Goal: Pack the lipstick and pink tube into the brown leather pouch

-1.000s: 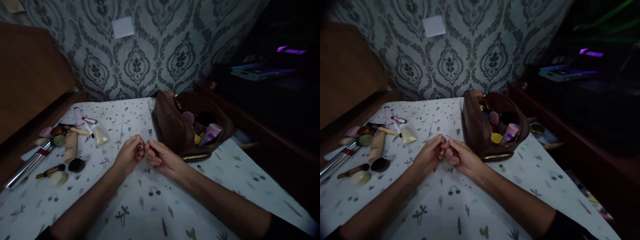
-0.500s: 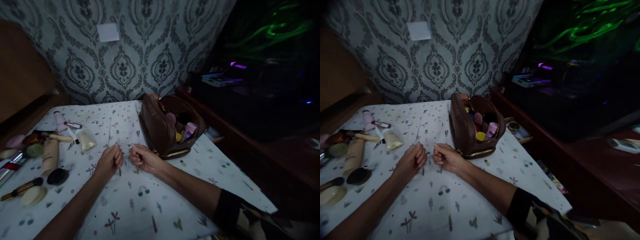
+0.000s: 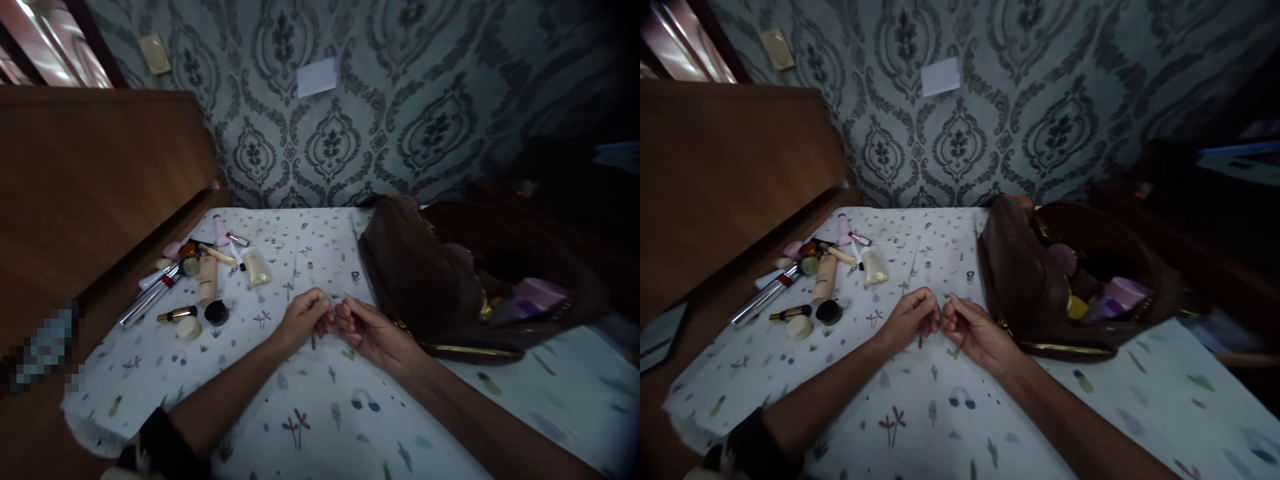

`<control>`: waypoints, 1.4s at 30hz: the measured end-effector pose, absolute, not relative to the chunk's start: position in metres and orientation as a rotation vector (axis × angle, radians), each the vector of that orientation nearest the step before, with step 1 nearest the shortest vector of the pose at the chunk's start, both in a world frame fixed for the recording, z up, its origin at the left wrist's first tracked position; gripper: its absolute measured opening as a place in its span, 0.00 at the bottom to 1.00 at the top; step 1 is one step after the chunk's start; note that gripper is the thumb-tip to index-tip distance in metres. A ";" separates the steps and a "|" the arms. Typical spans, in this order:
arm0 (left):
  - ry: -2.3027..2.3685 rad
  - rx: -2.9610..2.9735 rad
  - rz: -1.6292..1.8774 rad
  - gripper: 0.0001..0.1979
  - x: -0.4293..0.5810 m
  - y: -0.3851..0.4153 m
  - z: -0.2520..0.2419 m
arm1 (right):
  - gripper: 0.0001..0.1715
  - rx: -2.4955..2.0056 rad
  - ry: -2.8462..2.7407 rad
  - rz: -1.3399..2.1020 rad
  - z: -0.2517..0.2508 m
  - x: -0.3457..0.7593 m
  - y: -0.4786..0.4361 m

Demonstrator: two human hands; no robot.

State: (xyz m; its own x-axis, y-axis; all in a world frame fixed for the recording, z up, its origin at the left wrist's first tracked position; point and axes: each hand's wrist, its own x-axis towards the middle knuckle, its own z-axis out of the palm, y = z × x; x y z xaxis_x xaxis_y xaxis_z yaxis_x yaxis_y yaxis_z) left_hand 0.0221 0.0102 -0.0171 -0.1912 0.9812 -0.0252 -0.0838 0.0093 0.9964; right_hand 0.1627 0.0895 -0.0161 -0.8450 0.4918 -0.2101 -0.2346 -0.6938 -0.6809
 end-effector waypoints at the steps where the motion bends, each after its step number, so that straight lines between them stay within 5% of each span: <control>1: 1.307 1.075 1.362 0.29 0.021 0.009 -0.017 | 0.22 -0.565 -0.959 2.502 -0.016 0.162 0.089; 6: 1.538 1.418 1.241 0.26 0.010 -0.001 -0.005 | 0.23 -0.688 -1.026 2.464 -0.012 0.162 0.088; 11: 2.452 2.042 0.535 0.10 -0.021 -0.002 0.010 | 0.24 -0.657 -1.103 2.437 -0.008 0.160 0.086; 15: 2.814 1.789 0.295 0.23 -0.051 -0.001 0.004 | 0.23 -0.711 -1.016 2.455 -0.007 0.159 0.085; 18: 2.855 1.690 0.176 0.22 -0.066 -0.003 -0.002 | 0.22 -0.754 -0.970 2.462 -0.009 0.159 0.085; 25: 2.735 1.726 0.301 0.15 -0.071 -0.007 0.001 | 0.19 -0.705 -1.113 2.408 -0.011 0.162 0.086; 36: 2.631 1.464 0.769 0.32 -0.083 -0.012 0.006 | 0.20 -0.701 -1.111 2.437 -0.008 0.162 0.085; 42: 2.609 1.362 0.844 0.26 -0.095 -0.011 0.005 | 0.21 -0.736 -1.002 2.459 -0.006 0.162 0.082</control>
State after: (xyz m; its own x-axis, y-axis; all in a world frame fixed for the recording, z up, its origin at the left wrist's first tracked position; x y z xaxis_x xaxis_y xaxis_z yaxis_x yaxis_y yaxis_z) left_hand -0.0949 -0.0106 0.0048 -0.6016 0.7790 0.1769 0.7351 0.4531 0.5043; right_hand 0.1616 0.0818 -0.0059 -0.7889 0.5231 -0.3224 -0.1490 -0.6719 -0.7255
